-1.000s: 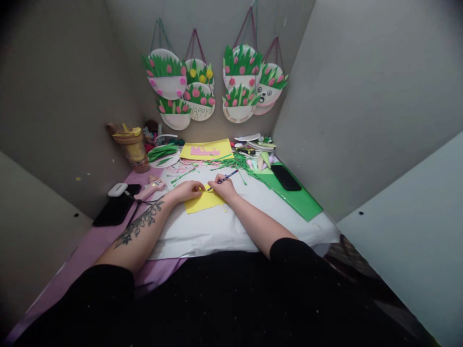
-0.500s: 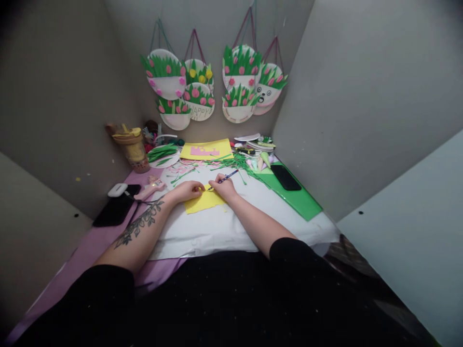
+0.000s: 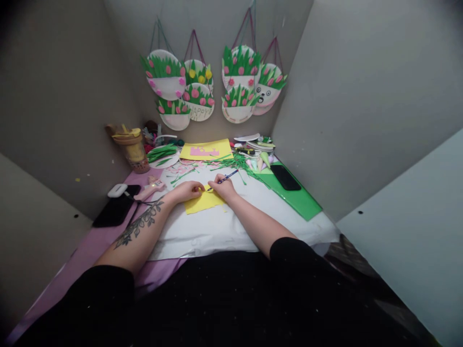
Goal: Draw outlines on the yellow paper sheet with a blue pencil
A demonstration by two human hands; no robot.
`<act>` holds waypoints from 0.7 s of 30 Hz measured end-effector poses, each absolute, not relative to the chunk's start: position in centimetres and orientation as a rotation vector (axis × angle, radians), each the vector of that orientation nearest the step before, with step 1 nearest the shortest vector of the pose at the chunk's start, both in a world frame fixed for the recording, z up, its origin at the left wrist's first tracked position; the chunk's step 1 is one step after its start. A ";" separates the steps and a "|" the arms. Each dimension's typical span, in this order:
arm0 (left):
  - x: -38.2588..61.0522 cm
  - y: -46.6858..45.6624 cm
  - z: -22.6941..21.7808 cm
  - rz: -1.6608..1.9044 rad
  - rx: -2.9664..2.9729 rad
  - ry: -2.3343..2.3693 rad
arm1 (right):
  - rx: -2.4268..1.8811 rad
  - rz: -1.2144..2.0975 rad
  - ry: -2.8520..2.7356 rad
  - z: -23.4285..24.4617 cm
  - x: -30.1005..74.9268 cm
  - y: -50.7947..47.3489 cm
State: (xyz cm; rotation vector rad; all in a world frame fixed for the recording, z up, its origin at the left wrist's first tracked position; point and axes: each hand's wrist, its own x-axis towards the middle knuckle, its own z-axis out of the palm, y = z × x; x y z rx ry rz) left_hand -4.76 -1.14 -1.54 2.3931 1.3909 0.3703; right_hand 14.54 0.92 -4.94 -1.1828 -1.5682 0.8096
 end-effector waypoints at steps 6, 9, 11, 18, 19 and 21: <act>-4.8 -1.0 -1.8 0.371 2.398 1.388 | -1.212 0.794 -1.590 -4.9 14.4 0.9; -4.8 -1.0 -1.7 0.365 2.396 1.389 | -1.224 0.777 -1.548 -4.9 14.5 1.0; -4.8 -1.0 -1.6 0.367 2.397 1.388 | -1.221 0.786 -1.530 -4.9 14.5 1.0; -4.8 -1.0 -1.7 0.369 2.397 1.384 | -1.226 0.765 -1.567 -4.9 14.5 1.0; -4.8 -1.0 -1.8 0.372 2.396 1.383 | -1.234 0.755 -1.559 -4.9 14.5 1.0; -4.8 -1.0 -1.8 0.378 2.394 1.383 | -1.249 0.746 -1.541 -4.9 14.6 1.1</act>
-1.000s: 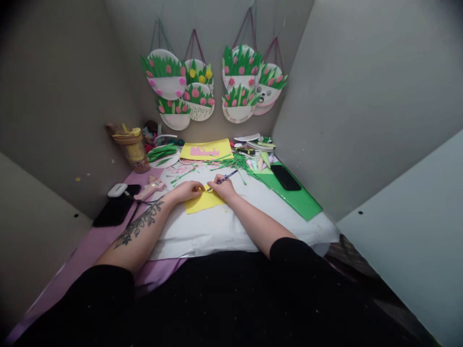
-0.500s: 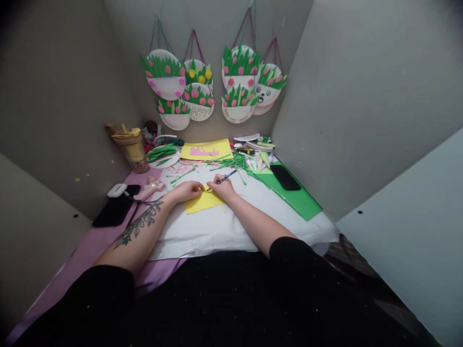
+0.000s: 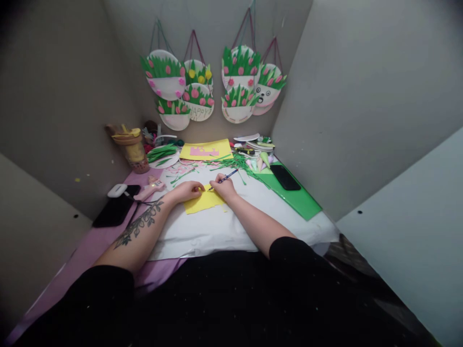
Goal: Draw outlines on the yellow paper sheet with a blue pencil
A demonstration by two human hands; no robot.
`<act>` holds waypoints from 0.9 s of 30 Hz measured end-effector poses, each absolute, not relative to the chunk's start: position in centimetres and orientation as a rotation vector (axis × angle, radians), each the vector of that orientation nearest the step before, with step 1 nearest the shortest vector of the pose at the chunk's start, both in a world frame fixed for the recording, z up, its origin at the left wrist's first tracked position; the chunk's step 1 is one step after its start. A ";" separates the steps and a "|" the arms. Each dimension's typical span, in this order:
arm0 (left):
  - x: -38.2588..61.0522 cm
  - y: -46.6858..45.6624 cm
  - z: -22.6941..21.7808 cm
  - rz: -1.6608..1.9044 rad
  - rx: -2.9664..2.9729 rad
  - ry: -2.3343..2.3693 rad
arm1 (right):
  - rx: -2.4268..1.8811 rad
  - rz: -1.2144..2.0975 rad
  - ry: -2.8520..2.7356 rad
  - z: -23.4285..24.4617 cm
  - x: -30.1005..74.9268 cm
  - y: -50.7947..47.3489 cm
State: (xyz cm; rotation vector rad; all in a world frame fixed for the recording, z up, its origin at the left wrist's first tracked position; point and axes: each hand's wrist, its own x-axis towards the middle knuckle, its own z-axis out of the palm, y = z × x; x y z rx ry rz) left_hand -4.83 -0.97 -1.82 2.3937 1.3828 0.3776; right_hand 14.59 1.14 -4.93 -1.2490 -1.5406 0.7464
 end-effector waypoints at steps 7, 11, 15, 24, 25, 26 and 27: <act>-4.8 -1.0 -1.7 0.365 2.399 1.383 | -1.223 0.764 -1.566 -4.9 14.4 1.0; -4.7 -1.1 -1.5 0.355 2.388 1.392 | -1.241 0.750 -1.539 -4.7 14.5 0.9; -4.7 -1.2 -1.4 0.359 2.387 1.395 | -1.241 0.746 -1.508 -4.5 14.6 0.7; -4.7 -1.2 -1.5 0.366 2.385 1.384 | -1.254 0.730 -1.560 -4.5 14.5 0.7; -4.7 -1.2 -1.5 0.367 2.387 1.382 | -1.260 0.723 -1.548 -4.5 14.5 0.8; -4.7 -1.1 -1.5 0.369 2.390 1.381 | -1.261 0.718 -1.536 -4.5 14.5 0.8; -4.8 -1.1 -1.6 0.371 2.393 1.381 | -1.259 0.716 -1.523 -4.5 14.6 0.9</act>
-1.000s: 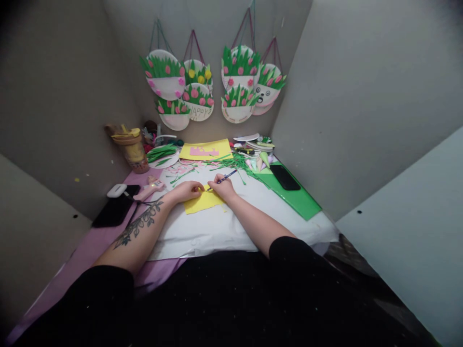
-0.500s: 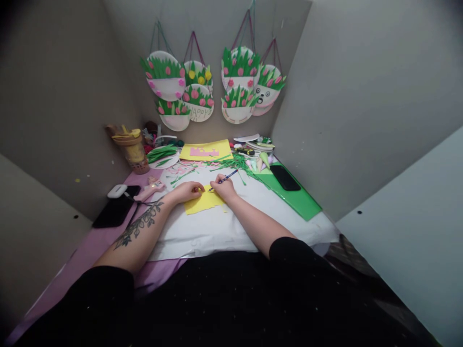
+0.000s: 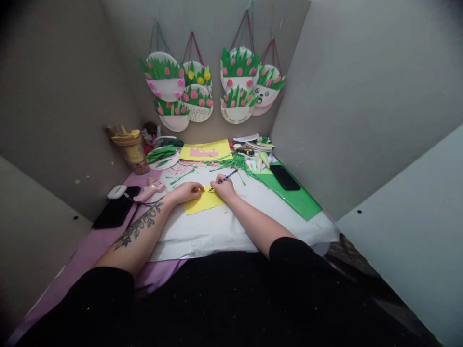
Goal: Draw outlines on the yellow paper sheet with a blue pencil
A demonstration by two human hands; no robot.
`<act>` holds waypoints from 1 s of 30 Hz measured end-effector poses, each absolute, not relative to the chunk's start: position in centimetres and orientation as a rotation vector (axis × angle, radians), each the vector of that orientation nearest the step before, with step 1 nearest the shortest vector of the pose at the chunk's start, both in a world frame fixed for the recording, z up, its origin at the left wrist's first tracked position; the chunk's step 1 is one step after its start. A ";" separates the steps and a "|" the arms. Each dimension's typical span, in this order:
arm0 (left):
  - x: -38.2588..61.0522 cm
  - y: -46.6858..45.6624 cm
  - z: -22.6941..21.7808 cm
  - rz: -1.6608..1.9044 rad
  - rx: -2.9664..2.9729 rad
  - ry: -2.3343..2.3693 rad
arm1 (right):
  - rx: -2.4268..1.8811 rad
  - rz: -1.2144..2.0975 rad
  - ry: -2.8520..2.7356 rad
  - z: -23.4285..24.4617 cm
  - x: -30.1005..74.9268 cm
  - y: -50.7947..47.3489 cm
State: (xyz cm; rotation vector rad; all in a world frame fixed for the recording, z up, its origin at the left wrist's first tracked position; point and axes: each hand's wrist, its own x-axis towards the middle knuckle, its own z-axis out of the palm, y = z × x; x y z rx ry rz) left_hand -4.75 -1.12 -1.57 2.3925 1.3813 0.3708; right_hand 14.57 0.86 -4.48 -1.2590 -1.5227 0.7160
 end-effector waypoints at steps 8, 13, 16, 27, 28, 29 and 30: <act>-4.7 -1.1 -1.5 0.365 2.395 1.387 | -1.231 0.769 -1.510 -4.6 14.5 0.8; -4.7 -1.2 -1.4 0.363 2.403 1.385 | -1.246 0.735 -1.510 -4.7 14.6 0.9; -4.7 -1.2 -1.3 0.356 2.393 1.396 | -1.239 0.737 -1.478 -4.6 14.7 0.9; -4.8 -1.1 -1.5 0.377 2.389 1.376 | -1.235 0.755 -1.475 -4.6 14.7 0.8; -4.8 -1.1 -1.5 0.378 2.389 1.376 | -1.228 0.760 -1.458 -4.5 14.7 0.9; -4.8 -1.1 -1.5 0.377 2.388 1.378 | -1.219 0.772 -1.434 -4.5 14.7 0.8; -4.8 -1.1 -1.5 0.373 2.388 1.381 | -1.209 0.790 -1.409 -4.4 14.8 0.8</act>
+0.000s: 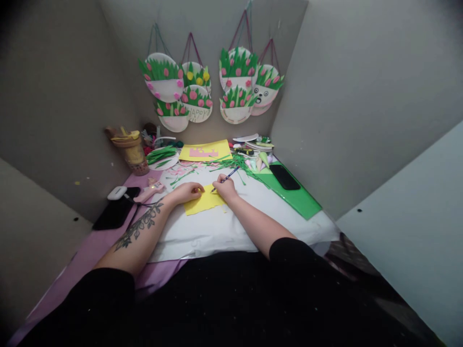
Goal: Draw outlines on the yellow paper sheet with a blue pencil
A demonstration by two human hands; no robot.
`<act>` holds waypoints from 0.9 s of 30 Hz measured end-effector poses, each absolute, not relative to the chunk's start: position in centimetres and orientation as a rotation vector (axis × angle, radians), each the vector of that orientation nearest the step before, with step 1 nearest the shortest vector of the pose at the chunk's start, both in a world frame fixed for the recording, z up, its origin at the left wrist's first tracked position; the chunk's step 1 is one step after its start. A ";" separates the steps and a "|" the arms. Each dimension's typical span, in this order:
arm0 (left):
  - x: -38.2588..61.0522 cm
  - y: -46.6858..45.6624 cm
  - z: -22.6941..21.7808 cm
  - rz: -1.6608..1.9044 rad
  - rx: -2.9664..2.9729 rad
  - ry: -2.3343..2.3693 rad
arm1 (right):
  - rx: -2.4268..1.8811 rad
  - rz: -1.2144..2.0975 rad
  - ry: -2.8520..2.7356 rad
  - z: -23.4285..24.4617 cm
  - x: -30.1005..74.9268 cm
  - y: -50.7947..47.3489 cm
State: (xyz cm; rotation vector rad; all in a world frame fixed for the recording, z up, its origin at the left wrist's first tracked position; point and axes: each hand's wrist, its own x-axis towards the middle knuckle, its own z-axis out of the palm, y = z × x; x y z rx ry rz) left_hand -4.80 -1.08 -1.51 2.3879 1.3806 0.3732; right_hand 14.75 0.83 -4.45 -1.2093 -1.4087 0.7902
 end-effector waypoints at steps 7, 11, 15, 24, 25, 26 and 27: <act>-4.7 -1.1 -1.4 0.358 2.389 1.382 | -1.164 0.912 -1.361 -4.0 14.8 0.4; -4.8 -1.1 -1.5 0.369 2.400 1.381 | -1.142 0.936 -1.490 -3.8 14.7 0.0; -4.9 -1.1 -1.6 0.371 2.402 1.385 | -1.134 0.985 -1.484 -3.7 14.4 -0.3; -4.9 -1.0 -1.7 0.385 2.412 1.365 | -1.130 0.937 -1.523 -4.2 14.2 0.0; -4.9 -1.0 -1.8 0.385 2.412 1.366 | -1.135 0.936 -1.523 -4.2 14.2 0.0; -4.9 -0.9 -1.8 0.385 2.411 1.367 | -1.142 0.934 -1.524 -4.2 14.2 0.0; -5.0 -0.9 -1.9 0.385 2.409 1.366 | -1.149 0.930 -1.528 -4.2 14.2 0.0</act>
